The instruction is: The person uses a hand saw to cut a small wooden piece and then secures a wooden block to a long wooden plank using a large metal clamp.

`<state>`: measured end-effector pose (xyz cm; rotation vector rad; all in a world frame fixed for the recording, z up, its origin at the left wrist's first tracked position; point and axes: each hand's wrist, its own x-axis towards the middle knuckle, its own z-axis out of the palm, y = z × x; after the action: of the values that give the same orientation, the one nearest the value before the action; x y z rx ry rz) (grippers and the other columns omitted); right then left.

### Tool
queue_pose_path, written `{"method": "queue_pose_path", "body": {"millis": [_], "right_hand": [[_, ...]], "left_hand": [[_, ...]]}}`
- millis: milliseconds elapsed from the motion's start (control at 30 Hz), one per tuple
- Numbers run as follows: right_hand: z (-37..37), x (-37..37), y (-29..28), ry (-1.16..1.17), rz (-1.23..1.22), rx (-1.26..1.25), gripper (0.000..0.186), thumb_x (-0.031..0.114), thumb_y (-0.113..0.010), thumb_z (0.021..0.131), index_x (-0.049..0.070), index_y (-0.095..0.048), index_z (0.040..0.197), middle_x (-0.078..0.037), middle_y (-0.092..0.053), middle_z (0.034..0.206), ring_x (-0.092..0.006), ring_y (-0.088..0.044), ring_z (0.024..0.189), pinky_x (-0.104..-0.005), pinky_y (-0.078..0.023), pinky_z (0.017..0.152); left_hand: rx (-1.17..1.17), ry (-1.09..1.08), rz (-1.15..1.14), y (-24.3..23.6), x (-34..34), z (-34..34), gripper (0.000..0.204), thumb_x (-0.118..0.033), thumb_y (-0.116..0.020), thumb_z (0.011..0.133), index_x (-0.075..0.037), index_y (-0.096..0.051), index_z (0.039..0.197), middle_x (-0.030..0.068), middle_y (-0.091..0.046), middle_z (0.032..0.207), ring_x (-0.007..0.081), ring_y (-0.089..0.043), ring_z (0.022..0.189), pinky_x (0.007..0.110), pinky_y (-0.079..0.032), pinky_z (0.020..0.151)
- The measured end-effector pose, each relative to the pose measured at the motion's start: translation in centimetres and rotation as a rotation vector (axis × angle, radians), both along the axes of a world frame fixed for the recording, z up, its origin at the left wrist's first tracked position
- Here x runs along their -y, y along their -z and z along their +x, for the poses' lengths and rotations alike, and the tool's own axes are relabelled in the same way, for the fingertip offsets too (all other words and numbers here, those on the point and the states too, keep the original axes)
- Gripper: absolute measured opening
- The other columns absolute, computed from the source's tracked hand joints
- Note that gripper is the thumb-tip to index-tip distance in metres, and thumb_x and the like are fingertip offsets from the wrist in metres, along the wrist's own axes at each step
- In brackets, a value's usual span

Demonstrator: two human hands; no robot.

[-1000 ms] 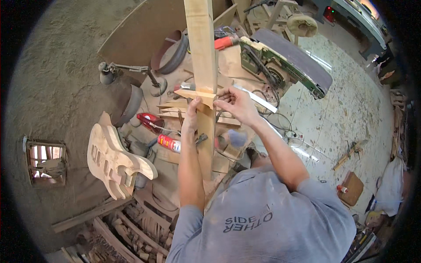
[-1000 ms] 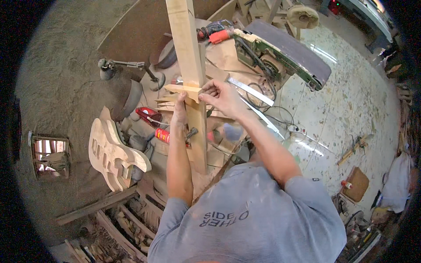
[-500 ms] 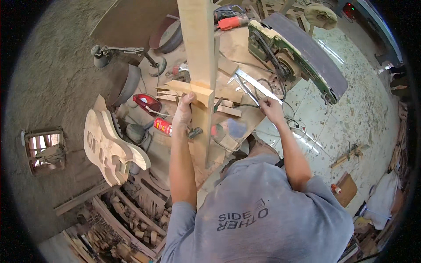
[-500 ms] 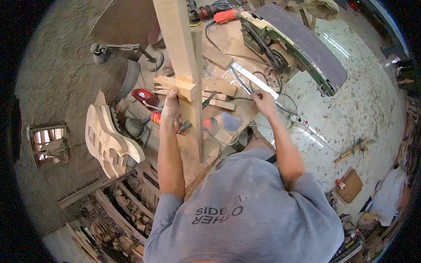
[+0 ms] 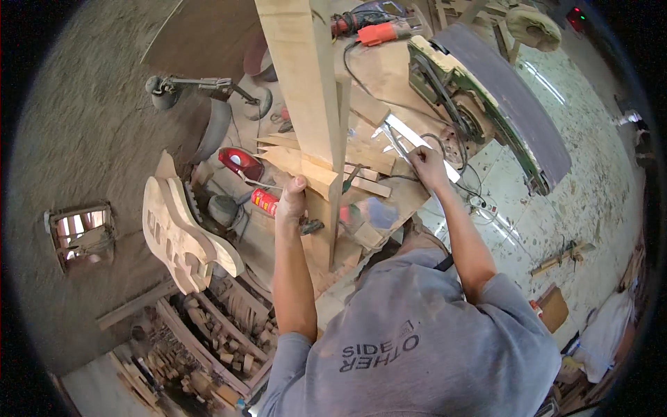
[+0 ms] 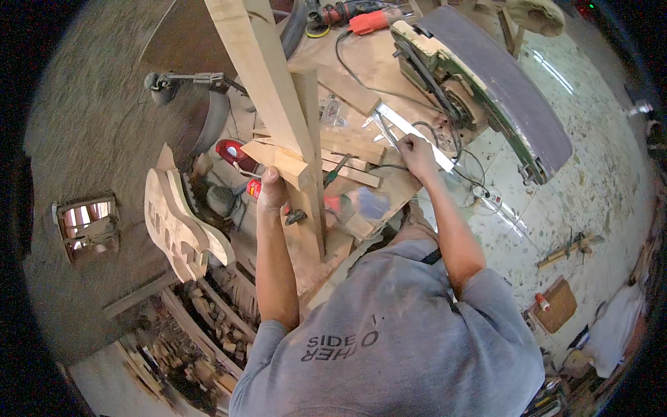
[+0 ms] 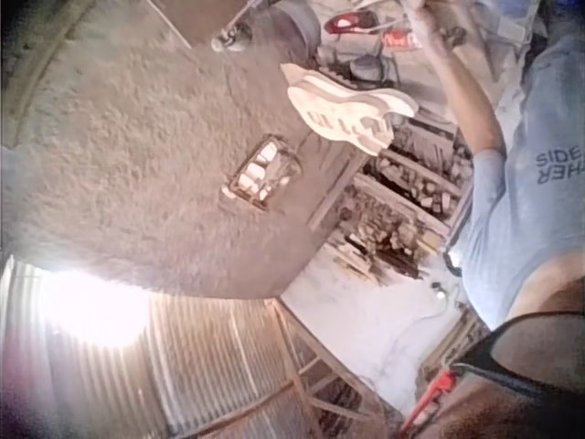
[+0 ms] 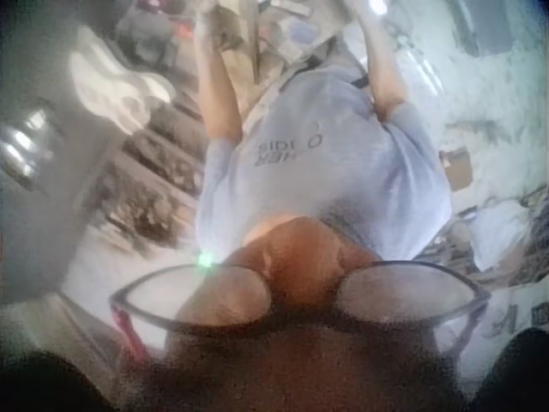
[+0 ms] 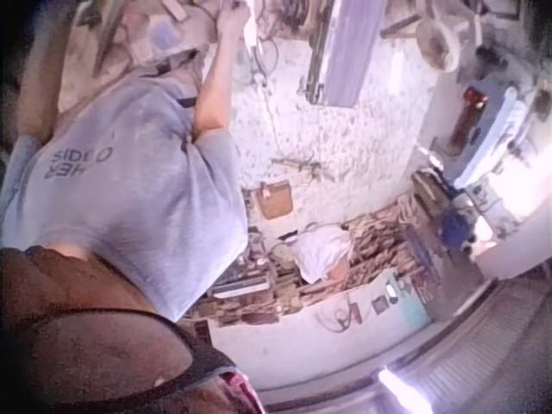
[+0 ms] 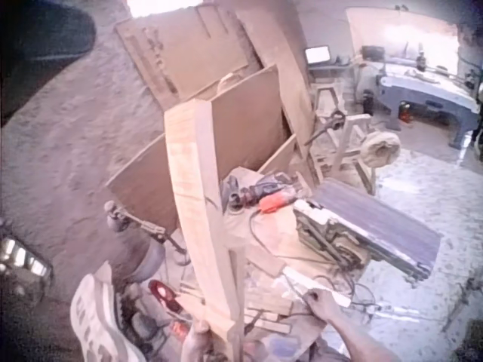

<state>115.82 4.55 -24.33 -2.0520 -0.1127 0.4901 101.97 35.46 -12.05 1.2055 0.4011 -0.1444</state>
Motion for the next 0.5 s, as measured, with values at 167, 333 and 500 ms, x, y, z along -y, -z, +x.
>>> {"method": "queue_pose_path", "body": {"millis": [167, 333, 500], "right_hand": [[0.5, -2.7, 0.1, -0.085, -0.024, 0.006, 0.028, 0.027, -0.065, 0.087, 0.000, -0.072, 0.095, -0.020, -0.072, 0.085, -0.0321, -0.070, 0.081, -0.0400, -0.052, 0.078], [0.6, -3.6, 0.9, -0.140, 0.012, -0.006, 0.026, 0.025, -0.067, 0.090, -0.001, -0.070, 0.092, -0.012, -0.069, 0.075, -0.0192, -0.065, 0.068, -0.0338, -0.051, 0.068], [1.0, -3.6, 1.1, -0.180, 0.095, -0.001, 0.020, 0.019, -0.062, 0.090, 0.003, -0.070, 0.098, -0.015, -0.070, 0.083, -0.0270, -0.069, 0.077, -0.0378, -0.053, 0.072]], "left_hand": [[0.011, -0.060, 0.067, -0.2, 0.6, -0.1, 0.108, -0.065, -0.080, 0.064, 0.001, -0.045, 0.141, 0.0106, -0.060, 0.132, 0.0250, -0.059, 0.120, 0.040, -0.047, 0.102], [-0.010, -0.085, 0.019, -1.6, 1.7, 0.2, 0.109, -0.061, -0.080, 0.066, 0.006, -0.040, 0.143, 0.0137, -0.058, 0.132, 0.0249, -0.058, 0.120, 0.036, -0.045, 0.102], [-0.004, -0.069, 0.010, -1.2, 2.0, 0.1, 0.114, -0.060, -0.078, 0.066, 0.006, -0.033, 0.147, 0.0152, -0.051, 0.139, 0.0250, -0.054, 0.125, 0.036, -0.042, 0.105]]}}
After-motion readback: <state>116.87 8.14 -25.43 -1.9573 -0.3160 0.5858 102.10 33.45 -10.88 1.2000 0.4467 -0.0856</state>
